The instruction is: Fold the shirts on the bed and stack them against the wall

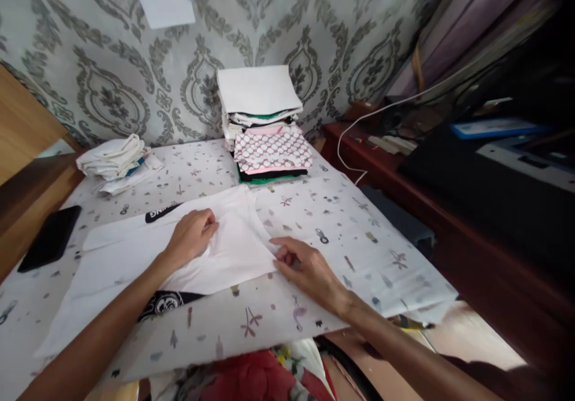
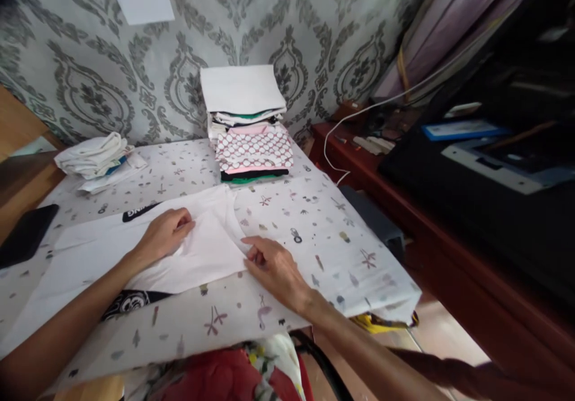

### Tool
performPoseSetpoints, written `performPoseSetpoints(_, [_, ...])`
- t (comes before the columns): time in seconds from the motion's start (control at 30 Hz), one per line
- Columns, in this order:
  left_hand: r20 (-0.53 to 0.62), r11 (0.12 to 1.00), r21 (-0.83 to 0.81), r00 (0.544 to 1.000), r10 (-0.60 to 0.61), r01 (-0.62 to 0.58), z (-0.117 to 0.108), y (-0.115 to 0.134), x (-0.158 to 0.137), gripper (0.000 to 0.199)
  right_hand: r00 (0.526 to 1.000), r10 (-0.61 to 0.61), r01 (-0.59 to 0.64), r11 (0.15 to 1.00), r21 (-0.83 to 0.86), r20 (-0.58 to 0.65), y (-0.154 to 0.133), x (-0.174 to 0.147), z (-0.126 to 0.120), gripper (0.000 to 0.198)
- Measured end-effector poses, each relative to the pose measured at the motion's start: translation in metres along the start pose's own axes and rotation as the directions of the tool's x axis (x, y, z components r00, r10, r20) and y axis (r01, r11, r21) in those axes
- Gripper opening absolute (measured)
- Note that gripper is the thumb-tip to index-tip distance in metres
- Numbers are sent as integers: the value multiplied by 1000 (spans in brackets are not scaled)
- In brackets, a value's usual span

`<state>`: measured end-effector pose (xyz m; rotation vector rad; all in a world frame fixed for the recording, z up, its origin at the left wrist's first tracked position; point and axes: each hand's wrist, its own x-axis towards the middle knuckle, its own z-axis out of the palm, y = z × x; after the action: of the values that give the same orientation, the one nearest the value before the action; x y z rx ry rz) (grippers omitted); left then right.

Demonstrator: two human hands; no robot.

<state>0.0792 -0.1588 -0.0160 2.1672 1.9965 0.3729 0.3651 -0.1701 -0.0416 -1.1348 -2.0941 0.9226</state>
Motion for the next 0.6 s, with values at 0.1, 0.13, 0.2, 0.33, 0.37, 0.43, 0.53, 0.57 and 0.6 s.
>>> performPoseSetpoints(0.1, [-41,1000,-8,999,16,-16,3,0,-1,19,999,-47,46,998,-33,-24,4,1,2,32])
performPoseSetpoints(0.13, [-52,1000,-2,999,10,-11,4,0,-1,18,997,-69,67,996,-56,-31,6,1,3,33])
performPoseSetpoints(0.2, [-68,1000,25,998,-6,7,5,2,-2,18,992,-121,116,986,-116,-37,8,-1,3,33])
performPoseSetpoints(0.33, [-106,995,101,994,-5,16,4,9,-6,18,972,-234,219,948,-233,-39,1,-1,0,27])
performPoseSetpoints(0.37, [-114,994,108,993,7,5,3,12,-9,20,961,-271,252,934,-254,-44,-3,1,0,25])
performPoseSetpoints(0.43, [-114,995,96,992,52,-41,2,16,-16,26,932,-361,343,896,-282,-15,-15,13,4,25])
performPoseSetpoints(0.53, [-93,993,50,990,107,-103,4,17,-30,37,864,-483,503,811,-298,143,-29,42,25,36])
performPoseSetpoints(0.57, [-86,995,44,991,98,-95,6,14,-35,40,841,-504,541,782,-309,197,-31,53,36,41])
performPoseSetpoints(0.6, [-77,997,41,994,74,-71,9,10,-39,43,824,-514,567,756,-327,239,-31,63,49,45])
